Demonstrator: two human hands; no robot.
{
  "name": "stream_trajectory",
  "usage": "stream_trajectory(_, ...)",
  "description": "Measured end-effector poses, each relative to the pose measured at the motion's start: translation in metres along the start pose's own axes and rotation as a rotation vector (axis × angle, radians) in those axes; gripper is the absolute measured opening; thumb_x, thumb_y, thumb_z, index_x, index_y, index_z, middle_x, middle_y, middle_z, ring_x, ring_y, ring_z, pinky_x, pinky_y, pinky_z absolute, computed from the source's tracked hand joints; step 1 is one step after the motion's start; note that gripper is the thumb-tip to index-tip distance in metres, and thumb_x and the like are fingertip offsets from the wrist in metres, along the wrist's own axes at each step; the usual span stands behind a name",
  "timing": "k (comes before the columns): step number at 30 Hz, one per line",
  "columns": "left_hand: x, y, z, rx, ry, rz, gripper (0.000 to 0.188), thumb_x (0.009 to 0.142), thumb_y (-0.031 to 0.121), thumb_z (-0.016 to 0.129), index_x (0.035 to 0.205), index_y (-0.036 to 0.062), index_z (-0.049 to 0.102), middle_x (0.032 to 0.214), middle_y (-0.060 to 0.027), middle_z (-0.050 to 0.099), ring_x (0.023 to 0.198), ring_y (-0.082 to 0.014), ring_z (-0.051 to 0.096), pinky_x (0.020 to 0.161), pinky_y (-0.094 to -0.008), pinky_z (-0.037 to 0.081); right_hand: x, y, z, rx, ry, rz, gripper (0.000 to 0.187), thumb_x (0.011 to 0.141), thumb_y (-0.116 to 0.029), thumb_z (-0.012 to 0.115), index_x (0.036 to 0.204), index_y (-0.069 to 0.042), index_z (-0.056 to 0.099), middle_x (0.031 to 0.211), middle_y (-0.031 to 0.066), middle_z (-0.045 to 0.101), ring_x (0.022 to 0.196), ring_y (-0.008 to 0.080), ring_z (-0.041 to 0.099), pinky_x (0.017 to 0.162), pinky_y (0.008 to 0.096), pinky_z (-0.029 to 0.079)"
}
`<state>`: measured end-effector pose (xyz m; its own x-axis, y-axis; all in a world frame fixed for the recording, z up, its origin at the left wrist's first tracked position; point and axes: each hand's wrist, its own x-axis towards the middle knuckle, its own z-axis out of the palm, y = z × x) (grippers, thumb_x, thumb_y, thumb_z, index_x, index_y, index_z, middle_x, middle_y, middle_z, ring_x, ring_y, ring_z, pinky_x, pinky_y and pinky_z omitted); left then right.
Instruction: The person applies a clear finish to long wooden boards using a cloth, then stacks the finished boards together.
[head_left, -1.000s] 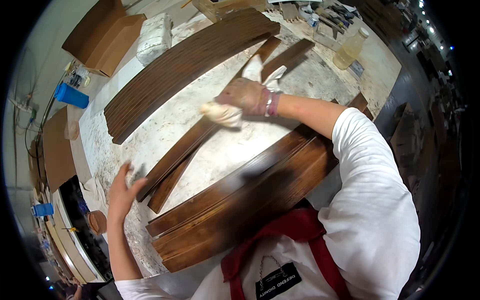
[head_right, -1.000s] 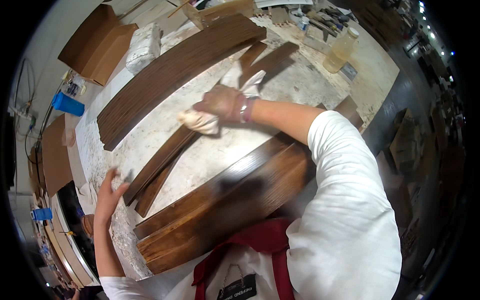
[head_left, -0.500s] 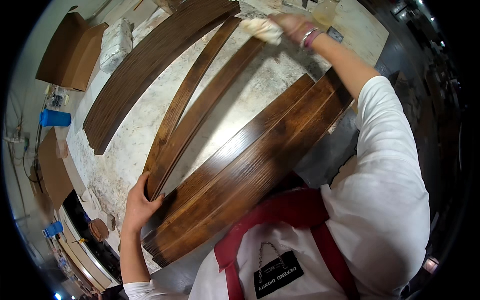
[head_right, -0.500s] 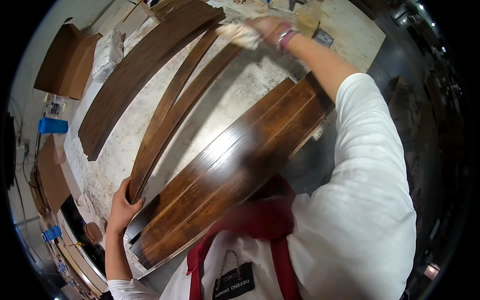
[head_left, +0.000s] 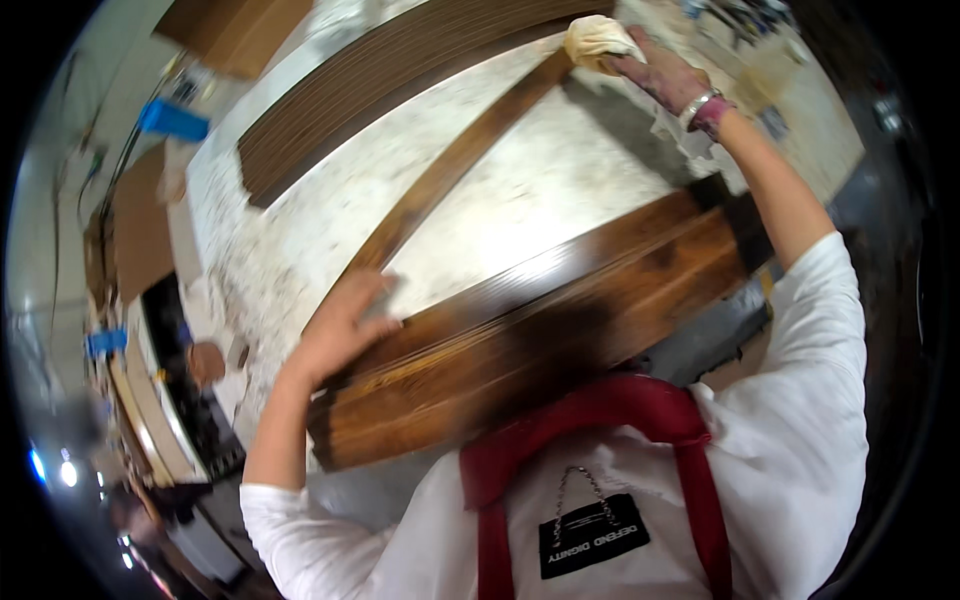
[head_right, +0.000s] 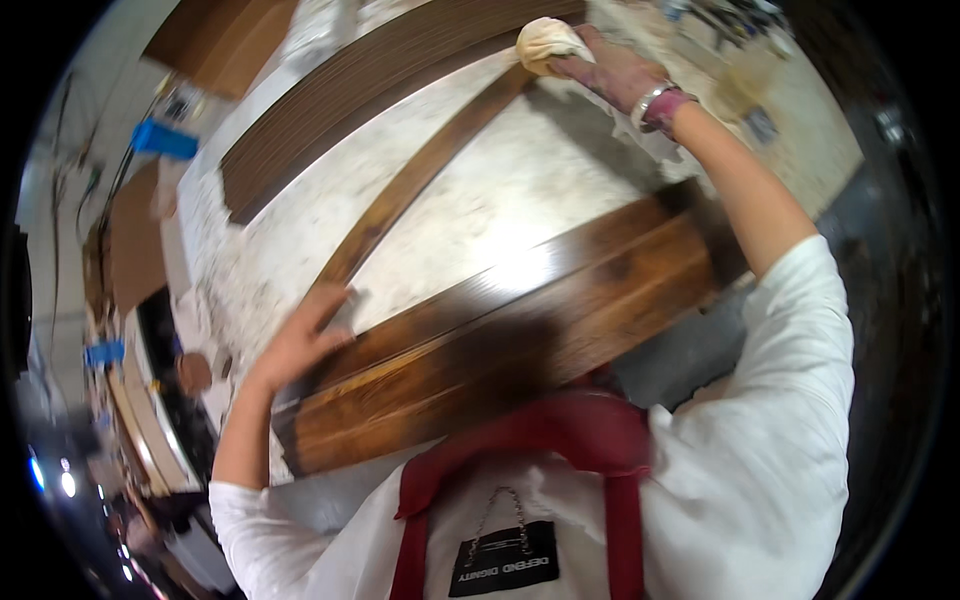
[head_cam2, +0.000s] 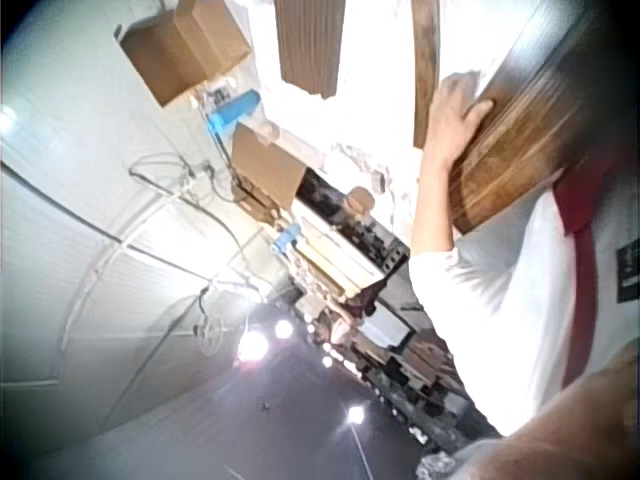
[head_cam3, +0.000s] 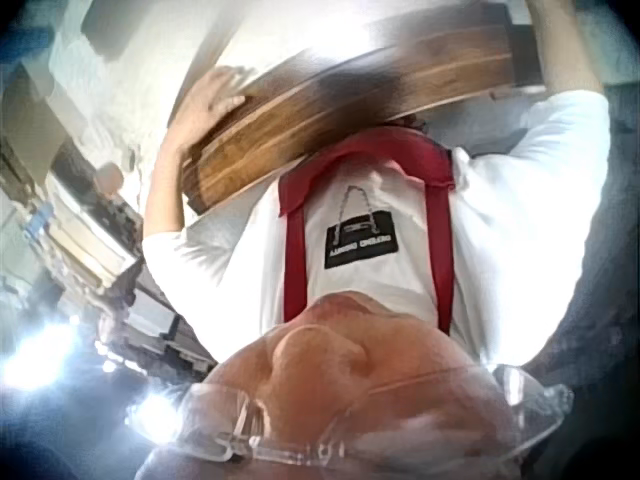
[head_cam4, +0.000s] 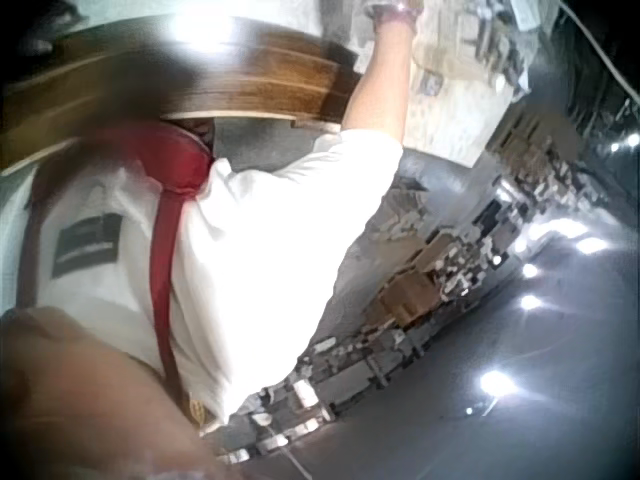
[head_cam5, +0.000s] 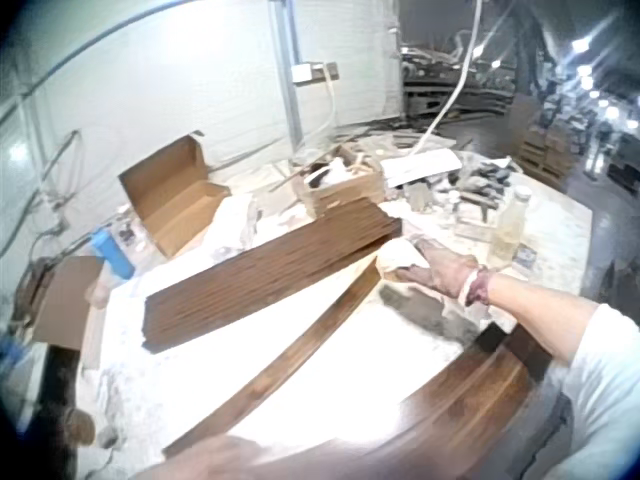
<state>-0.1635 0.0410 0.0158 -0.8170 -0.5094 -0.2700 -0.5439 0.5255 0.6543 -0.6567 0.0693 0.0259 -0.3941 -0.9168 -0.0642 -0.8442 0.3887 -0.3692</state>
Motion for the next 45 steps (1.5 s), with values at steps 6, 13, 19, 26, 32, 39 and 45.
stream_trajectory(6, -0.074, -0.123, -0.017, 0.215, 0.173, -0.515, 0.071, 0.07, 0.037, 0.079, 0.122, -0.0009, 0.049, 0.115, -0.0196, 0.052, 0.108, -0.0361, 0.053, 0.091, -0.0406, 0.045, -0.009, -0.169, 0.085, 0.208, -0.043, -0.496, 0.044, 0.084, -0.022, 0.063, 0.127, -0.014, 0.054, 0.119, 0.0093, 0.06, 0.096, 0.0228, 0.063, 0.086, 0.0343, 0.051)
stream_trajectory(13, -0.078, -0.128, 0.003, 0.26, 0.17, -0.289, 0.054, 0.07, 0.026, 0.079, 0.111, 0.0047, 0.052, 0.104, -0.0146, 0.054, 0.098, -0.0364, 0.053, 0.083, -0.0423, 0.045, -0.1, -0.331, 0.236, -0.096, -0.353, -1.24, 0.007, 0.085, -0.009, 0.055, 0.091, -0.009, 0.059, 0.088, 0.0086, 0.063, 0.083, 0.022, 0.062, 0.077, 0.0351, 0.051)
stream_trajectory(19, -0.071, -0.14, -0.023, 0.389, 0.257, -0.131, 0.046, 0.072, 0.019, 0.075, 0.108, 0.0039, 0.051, 0.105, -0.0153, 0.055, 0.098, -0.0372, 0.052, 0.083, -0.0433, 0.044, 0.017, -0.11, 0.159, 0.025, 0.118, -0.588, 0.039, 0.079, 0.0, 0.06, 0.117, -0.004, 0.054, 0.109, 0.0163, 0.06, 0.104, 0.0322, 0.057, 0.092, 0.0379, 0.046)
stream_trajectory(26, 0.012, -0.1, -0.021, 0.49, 0.153, -0.143, 0.088, 0.06, 0.042, 0.083, 0.131, 0.0066, 0.044, 0.126, -0.0144, 0.047, 0.115, -0.0348, 0.048, 0.092, -0.0458, 0.042, 0.047, -0.022, 0.091, 0.193, 0.101, 0.058, 0.054, 0.081, -0.044, 0.067, 0.116, -0.004, 0.058, 0.104, 0.019, 0.066, 0.098, 0.0336, 0.063, 0.089, 0.0401, 0.048)
stream_trajectory(32, 0.076, -0.055, -0.001, 0.333, 0.216, -0.013, 0.052, 0.074, 0.018, 0.076, 0.117, 0.0032, 0.052, 0.105, -0.0166, 0.055, 0.098, -0.0359, 0.052, 0.085, -0.0426, 0.044, -0.028, -0.101, 0.154, 0.048, -0.192, -0.918, 0.028, 0.081, -0.02, 0.064, 0.107, -0.01, 0.062, 0.109, 0.0114, 0.063, 0.101, 0.0297, 0.061, 0.091, 0.0395, 0.047)
stream_trajectory(39, 0.096, -0.065, -0.039, 0.023, 0.014, -0.2, 0.029, 0.089, 0.023, 0.061, 0.105, -0.0017, 0.063, 0.092, -0.0178, 0.066, 0.084, -0.033, 0.062, 0.083, -0.0376, 0.048, 0.032, -0.028, 0.042, 0.108, -0.19, -0.074, 0.05, 0.08, -0.041, 0.067, 0.115, -0.006, 0.057, 0.098, 0.0148, 0.068, 0.092, 0.0276, 0.066, 0.08, 0.0376, 0.052)
stream_trajectory(45, 0.113, -0.081, 0.009, 0.444, 0.233, -0.04, 0.048, 0.09, 0.037, 0.058, 0.13, 0.0108, 0.051, 0.14, -0.0141, 0.042, 0.123, -0.0308, 0.043, 0.101, -0.044, 0.035, 0.002, -0.151, 0.12, 0.29, -0.012, -0.675, 0.036, 0.084, -0.025, 0.063, 0.117, -0.011, 0.058, 0.113, 0.0122, 0.062, 0.104, 0.0281, 0.06, 0.088, 0.0418, 0.048)
